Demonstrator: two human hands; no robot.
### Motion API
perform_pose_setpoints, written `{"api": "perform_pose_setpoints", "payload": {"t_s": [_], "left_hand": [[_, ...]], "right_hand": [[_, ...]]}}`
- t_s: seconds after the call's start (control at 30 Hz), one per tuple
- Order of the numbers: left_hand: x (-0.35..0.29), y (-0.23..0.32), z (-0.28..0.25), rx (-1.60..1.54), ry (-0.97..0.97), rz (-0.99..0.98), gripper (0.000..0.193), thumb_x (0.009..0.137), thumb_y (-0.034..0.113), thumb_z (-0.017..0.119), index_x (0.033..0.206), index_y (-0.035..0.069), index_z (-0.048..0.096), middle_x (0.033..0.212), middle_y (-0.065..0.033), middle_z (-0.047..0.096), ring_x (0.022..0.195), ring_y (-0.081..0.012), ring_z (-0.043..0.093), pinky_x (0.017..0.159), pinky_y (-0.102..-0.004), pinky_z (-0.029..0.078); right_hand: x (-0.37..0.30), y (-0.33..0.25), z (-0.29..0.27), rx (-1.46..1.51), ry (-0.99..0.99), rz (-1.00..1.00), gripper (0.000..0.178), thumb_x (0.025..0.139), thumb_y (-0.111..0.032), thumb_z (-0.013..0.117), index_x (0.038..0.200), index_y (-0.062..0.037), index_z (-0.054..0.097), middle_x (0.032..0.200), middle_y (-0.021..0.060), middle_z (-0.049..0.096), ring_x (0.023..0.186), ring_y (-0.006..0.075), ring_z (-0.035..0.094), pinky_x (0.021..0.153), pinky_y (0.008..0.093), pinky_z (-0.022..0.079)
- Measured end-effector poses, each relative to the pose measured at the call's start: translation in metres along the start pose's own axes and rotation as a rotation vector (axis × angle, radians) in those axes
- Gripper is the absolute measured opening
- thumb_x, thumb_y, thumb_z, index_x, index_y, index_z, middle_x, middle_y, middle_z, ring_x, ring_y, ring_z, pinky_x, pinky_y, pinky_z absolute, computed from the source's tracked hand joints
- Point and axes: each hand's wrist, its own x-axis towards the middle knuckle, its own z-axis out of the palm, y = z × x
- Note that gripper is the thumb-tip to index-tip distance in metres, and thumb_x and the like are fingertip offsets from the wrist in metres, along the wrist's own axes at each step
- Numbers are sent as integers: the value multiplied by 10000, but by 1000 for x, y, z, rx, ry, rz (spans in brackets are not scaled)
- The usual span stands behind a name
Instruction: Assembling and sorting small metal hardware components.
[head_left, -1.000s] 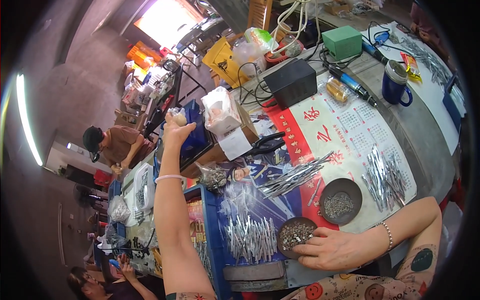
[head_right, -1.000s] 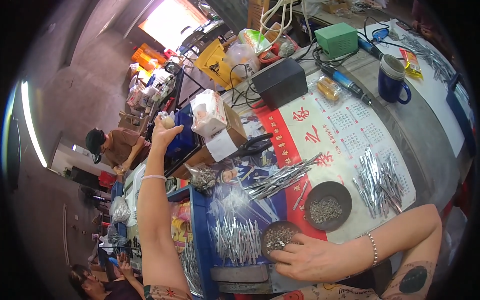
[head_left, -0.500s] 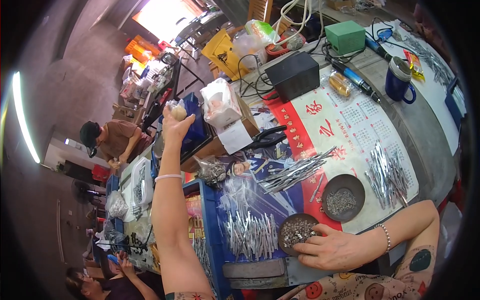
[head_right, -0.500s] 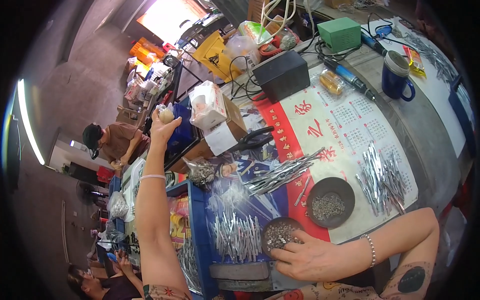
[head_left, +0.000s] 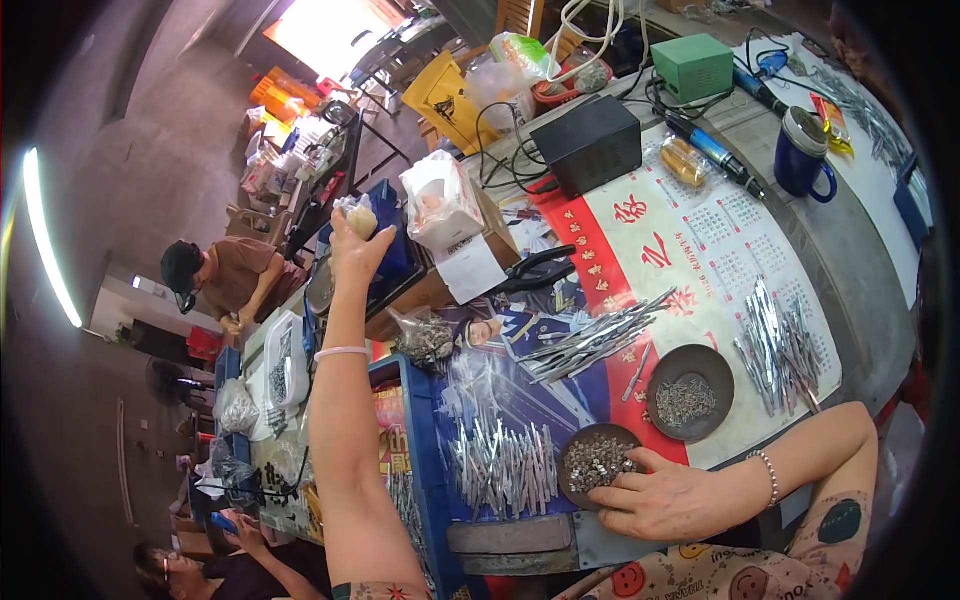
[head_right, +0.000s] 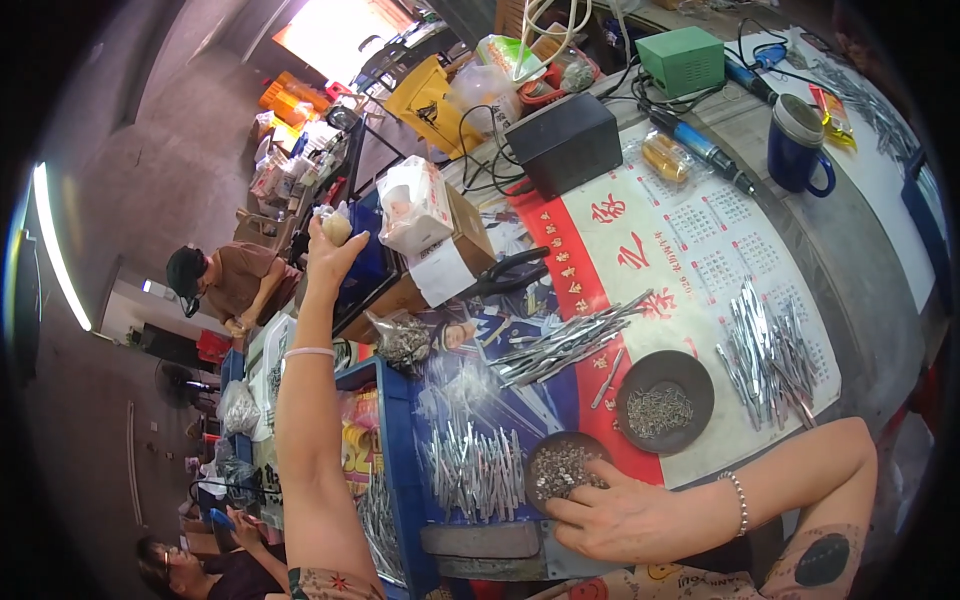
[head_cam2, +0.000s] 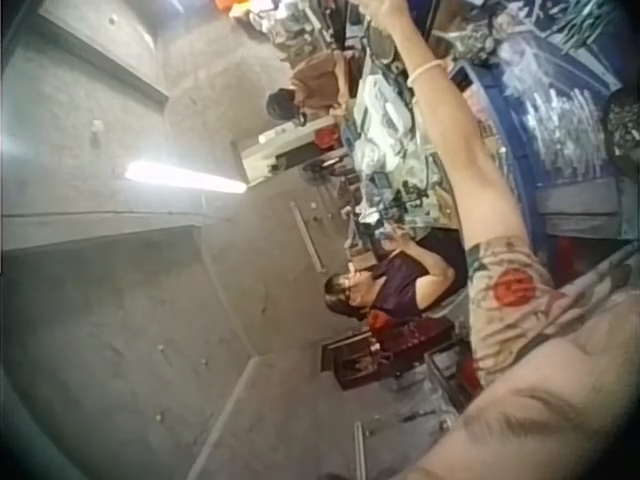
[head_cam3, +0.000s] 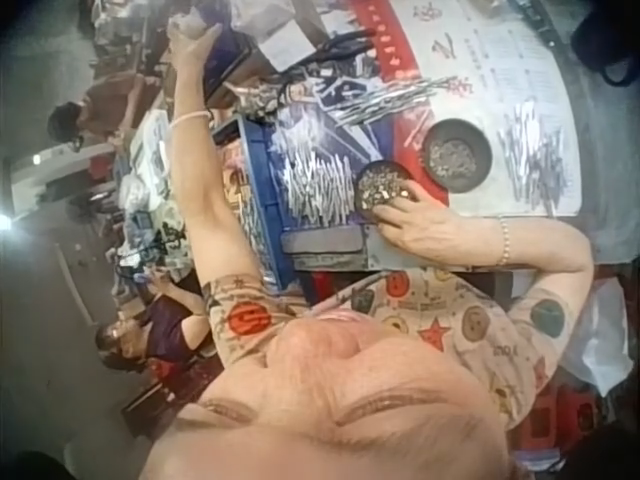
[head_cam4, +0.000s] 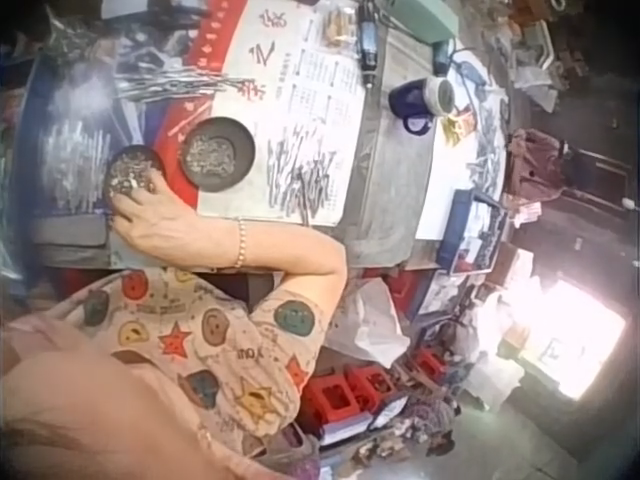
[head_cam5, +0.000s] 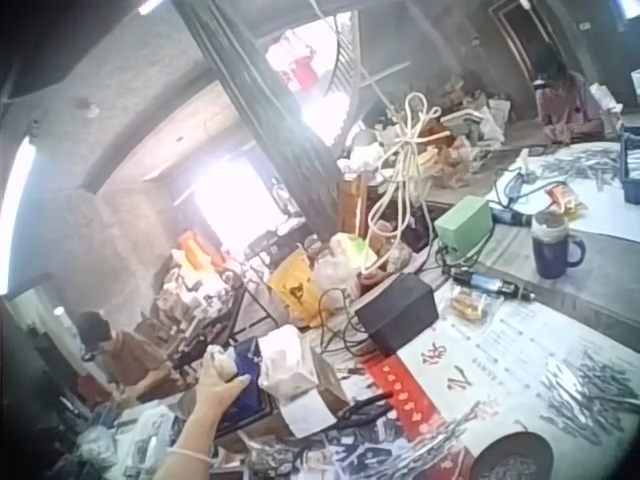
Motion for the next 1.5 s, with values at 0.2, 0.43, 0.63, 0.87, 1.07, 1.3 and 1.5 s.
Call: {"api": "perform_pose_setpoints", "payload": {"t_s": [0.2, 0.43, 0.63, 0.87, 1.07, 1.3, 1.5], "left_hand": [[-13, 23, 3, 59, -11, -81, 1011, 645, 436, 755, 1439, 163, 191, 1314, -203, 458, 1173, -427, 477, 975, -508, 378], [-6, 0, -4, -49, 43, 34, 844, 728, 466, 680, 1377, 55, 330, 1170, -261, 571, 1067, -419, 559, 919, -445, 434], [-10, -12, -7, -53, 88, 73, 742, 754, 483, 644, 1300, 28, 434, 1117, -271, 588, 1039, -412, 577, 890, -448, 450], [-18, 25, -17, 106, 317, -68, 774, 733, 566, 632, 1281, 51, 451, 1138, -253, 562, 1041, -400, 568, 856, -491, 459], [-11, 20, -25, 54, 197, -28, 532, 770, 472, 586, 1085, 46, 626, 988, -236, 654, 945, -388, 628, 840, -434, 476], [-18, -11, -35, -54, 290, 90, 583, 775, 440, 612, 1152, -2, 570, 1064, -280, 613, 998, -398, 600, 873, -431, 461], [-73, -16, -75, -384, 211, 160, 437, 843, 289, 629, 1155, -9, 556, 999, -164, 631, 892, -228, 617, 794, -330, 478]], "right_hand": [[-2, -7, 6, -1, -4, -7, 303, 716, -115, 593, 997, -13, 544, 1158, 143, 508, 968, 232, 542, 898, 496, 348], [-14, -32, 9, -69, -142, 23, 301, 832, -190, 540, 1101, -58, 553, 1250, 137, 490, 1014, 217, 540, 909, 491, 341], [-36, -49, 22, 55, -111, 118, 261, 798, -145, 553, 1029, -30, 518, 1249, 147, 479, 1030, 256, 540, 901, 505, 346], [-44, -52, 38, 105, -70, 184, 276, 879, -230, 528, 1080, -42, 509, 1297, 162, 459, 1101, 269, 525, 915, 509, 342], [-30, -51, 37, 159, -34, 157, 292, 862, -191, 528, 1100, -24, 503, 1273, 164, 471, 1042, 265, 544, 892, 407, 387], [-21, -65, 45, 137, -2, 118, 300, 852, -182, 527, 1101, -16, 503, 1237, 159, 484, 966, 259, 554, 854, 377, 411], [-35, -86, 52, 199, 35, 200, 340, 833, -216, 594, 1113, -34, 527, 1233, 172, 499, 961, 280, 575, 830, 383, 440]]}}
